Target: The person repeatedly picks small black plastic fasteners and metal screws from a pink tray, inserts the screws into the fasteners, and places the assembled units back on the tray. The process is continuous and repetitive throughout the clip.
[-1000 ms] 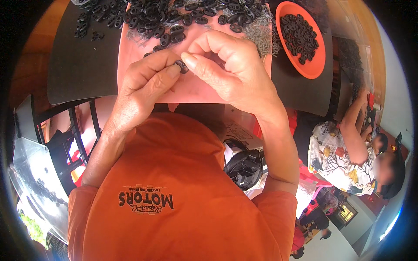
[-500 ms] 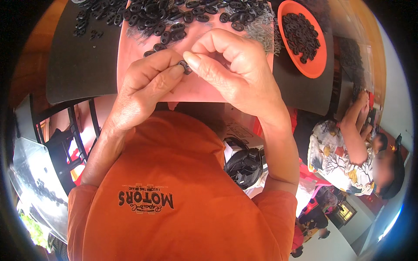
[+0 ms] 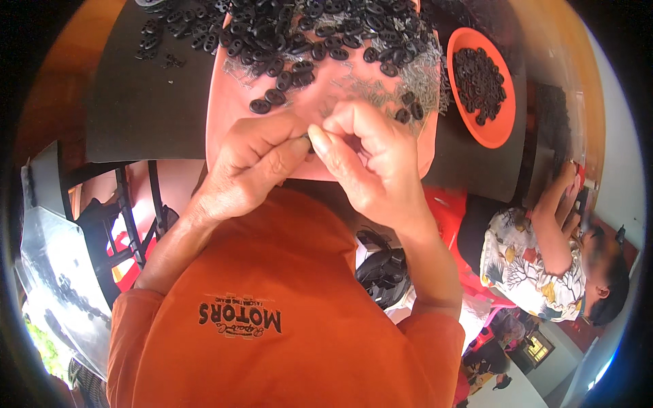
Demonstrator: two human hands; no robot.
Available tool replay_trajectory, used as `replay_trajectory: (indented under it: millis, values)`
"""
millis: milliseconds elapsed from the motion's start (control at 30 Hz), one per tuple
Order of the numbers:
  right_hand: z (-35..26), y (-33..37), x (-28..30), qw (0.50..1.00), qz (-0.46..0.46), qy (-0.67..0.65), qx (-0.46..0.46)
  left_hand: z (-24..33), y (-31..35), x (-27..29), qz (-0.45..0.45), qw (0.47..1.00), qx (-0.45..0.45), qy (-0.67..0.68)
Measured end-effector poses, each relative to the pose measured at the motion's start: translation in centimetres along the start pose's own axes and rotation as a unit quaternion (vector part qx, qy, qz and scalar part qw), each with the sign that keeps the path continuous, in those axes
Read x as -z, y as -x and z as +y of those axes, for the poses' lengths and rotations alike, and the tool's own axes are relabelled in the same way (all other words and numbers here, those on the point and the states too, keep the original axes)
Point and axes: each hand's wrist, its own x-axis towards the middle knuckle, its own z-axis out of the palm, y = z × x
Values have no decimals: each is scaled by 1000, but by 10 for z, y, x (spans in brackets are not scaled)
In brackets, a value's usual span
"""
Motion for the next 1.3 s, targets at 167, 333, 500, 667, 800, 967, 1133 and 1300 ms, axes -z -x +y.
replay_trajectory:
  millis: [167,333,500,667,800,967,1133,1300]
  values:
    - [4,2,0,1000,-15,0,15,-3,4,2,-7,998,-44,-37]
    - [-4,-31,21,985,-109,109,74,7,4,8,-11,994,-65,-84]
    - [7,-87,-14,892,-123,387,200,7,0,20,-26,996,-23,-86]
    - [14,-100,-2,840,-93,493,206,9,0,23,-31,997,-9,-67]
    - [13,-92,13,835,-90,517,168,8,-1,25,-42,997,-20,-64]
    - [13,-93,2,873,-104,432,202,6,-3,25,-46,997,-23,-64]
    - [17,-94,-15,875,-158,404,214,8,1,24,-35,999,-1,-38]
    - [16,-91,-9,853,-158,446,220,8,1,25,-36,999,0,-40]
